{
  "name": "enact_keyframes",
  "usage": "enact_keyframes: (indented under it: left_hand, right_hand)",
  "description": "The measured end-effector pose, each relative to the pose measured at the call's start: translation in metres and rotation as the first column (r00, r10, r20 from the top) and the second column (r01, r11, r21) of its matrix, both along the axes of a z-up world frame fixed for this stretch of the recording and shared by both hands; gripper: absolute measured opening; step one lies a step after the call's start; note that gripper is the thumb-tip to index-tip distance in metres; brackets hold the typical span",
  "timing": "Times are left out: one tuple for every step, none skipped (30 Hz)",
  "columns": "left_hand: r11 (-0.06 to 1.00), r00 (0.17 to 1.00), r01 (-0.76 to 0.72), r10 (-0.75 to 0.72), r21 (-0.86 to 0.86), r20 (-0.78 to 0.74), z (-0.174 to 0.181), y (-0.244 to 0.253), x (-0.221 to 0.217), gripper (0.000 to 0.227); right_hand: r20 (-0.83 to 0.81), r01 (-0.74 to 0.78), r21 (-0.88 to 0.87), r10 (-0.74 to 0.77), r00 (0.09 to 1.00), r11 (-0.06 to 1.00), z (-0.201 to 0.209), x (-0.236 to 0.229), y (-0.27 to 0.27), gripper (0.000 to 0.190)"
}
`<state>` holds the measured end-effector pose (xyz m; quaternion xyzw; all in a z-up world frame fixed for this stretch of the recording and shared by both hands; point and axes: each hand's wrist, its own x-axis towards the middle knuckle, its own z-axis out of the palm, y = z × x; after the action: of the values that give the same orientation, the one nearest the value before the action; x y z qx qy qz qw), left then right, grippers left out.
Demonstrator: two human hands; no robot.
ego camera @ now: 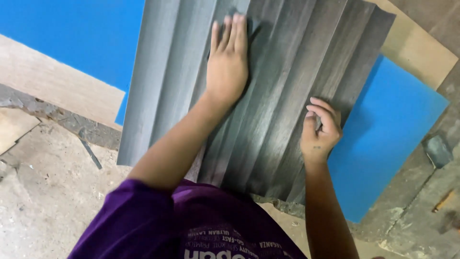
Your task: Sanding a corrugated panel using a hand-held sanding block to prepare the surface for finishing.
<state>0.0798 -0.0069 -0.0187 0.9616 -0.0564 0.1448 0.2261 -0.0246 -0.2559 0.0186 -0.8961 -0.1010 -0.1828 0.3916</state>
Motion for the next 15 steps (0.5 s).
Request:
enact_keyframes:
  left_hand:
    - [1.0, 1.0, 0.003, -0.003, -0.004, -0.004, -0.004, -0.003, 0.005, 0.052]
    - [1.0, 1.0, -0.008, 0.008, 0.004, 0.022, -0.007, -0.003, 0.009, 0.046]
    - [1.0, 0.999, -0.018, 0.018, 0.011, 0.048, -0.009, -0.002, 0.013, 0.041]
    - [1.0, 0.998, -0.017, 0.016, 0.008, 0.063, -0.01, -0.004, 0.031, 0.041]
    - [0.999, 0.992, -0.034, 0.032, 0.013, 0.125, -0.01, -0.006, 0.05, 0.033]
    - [0.998, 0.984, -0.056, 0.052, 0.017, 0.168, -0.012, -0.008, 0.062, 0.027]
    - [0.998, 0.985, -0.06, 0.057, 0.013, 0.164, -0.014, -0.01, 0.067, 0.027]
    - [0.996, 0.976, -0.087, 0.08, 0.026, 0.204, -0.016, -0.008, 0.069, 0.023]
    - [0.993, 0.965, -0.115, 0.102, 0.039, 0.243, -0.017, -0.007, 0.071, 0.022]
    - [0.993, 0.961, -0.113, 0.098, 0.043, 0.26, -0.01, -0.003, 0.053, 0.022]
    - [0.993, 0.984, -0.103, 0.094, 0.052, 0.151, -0.004, 0.001, 0.035, 0.032]
    - [0.995, 0.996, -0.084, 0.083, 0.051, 0.034, 0.0, 0.0, 0.014, 0.055]
    - [0.996, 0.996, -0.076, 0.074, 0.046, 0.045, -0.018, -0.001, 0.057, 0.055]
    - [0.993, 0.979, -0.12, 0.119, -0.005, 0.166, -0.037, -0.001, 0.089, 0.02]
    - [0.986, 0.945, -0.157, 0.168, -0.061, 0.281, -0.056, -0.001, 0.121, 0.016]
  right_hand:
    - [-0.004, 0.003, -0.004, -0.003, 1.0, 1.0, 0.001, 0.001, -0.001, 0.017]
    - [0.015, -0.004, -0.013, 0.004, 1.0, 1.0, 0.001, 0.001, 0.0, 0.016]
    - [0.034, -0.011, -0.022, 0.012, 0.999, 1.0, 0.003, 0.001, 0.002, 0.014]
    - [0.048, -0.009, -0.026, 0.01, 0.999, 1.0, 0.004, 0.001, 0.003, 0.014]
    - [0.042, 0.004, -0.026, -0.003, 0.999, 1.0, 0.004, 0.002, 0.005, 0.015]
    - [0.017, 0.012, -0.027, -0.011, 1.0, 1.0, 0.006, -0.003, 0.005, 0.015]
    - [0.013, 0.008, -0.032, -0.008, 1.0, 0.999, 0.005, -0.001, 0.001, 0.015]
    - [0.03, 0.004, -0.023, -0.003, 1.0, 1.0, 0.002, -0.001, 0.001, 0.015]
    - [0.047, 0.0, -0.014, 0.001, 0.999, 1.0, 0.0, 0.0, -0.001, 0.015]
    - [0.063, 0.002, -0.008, -0.002, 0.998, 1.0, 0.001, 0.0, 0.001, 0.015]
    - [0.055, -0.003, -0.002, 0.003, 0.998, 1.0, 0.002, 0.002, 0.003, 0.016]
    - [0.041, -0.001, -0.005, 0.001, 0.999, 1.0, 0.004, -0.001, 0.001, 0.017]
    - [0.052, 0.008, -0.009, -0.007, 0.999, 1.0, 0.003, 0.005, 0.001, 0.017]
    - [0.062, 0.016, -0.018, -0.015, 0.998, 1.0, 0.003, 0.004, 0.002, 0.016]
    - [0.071, 0.025, -0.026, -0.023, 0.997, 0.999, 0.002, 0.002, 0.003, 0.016]
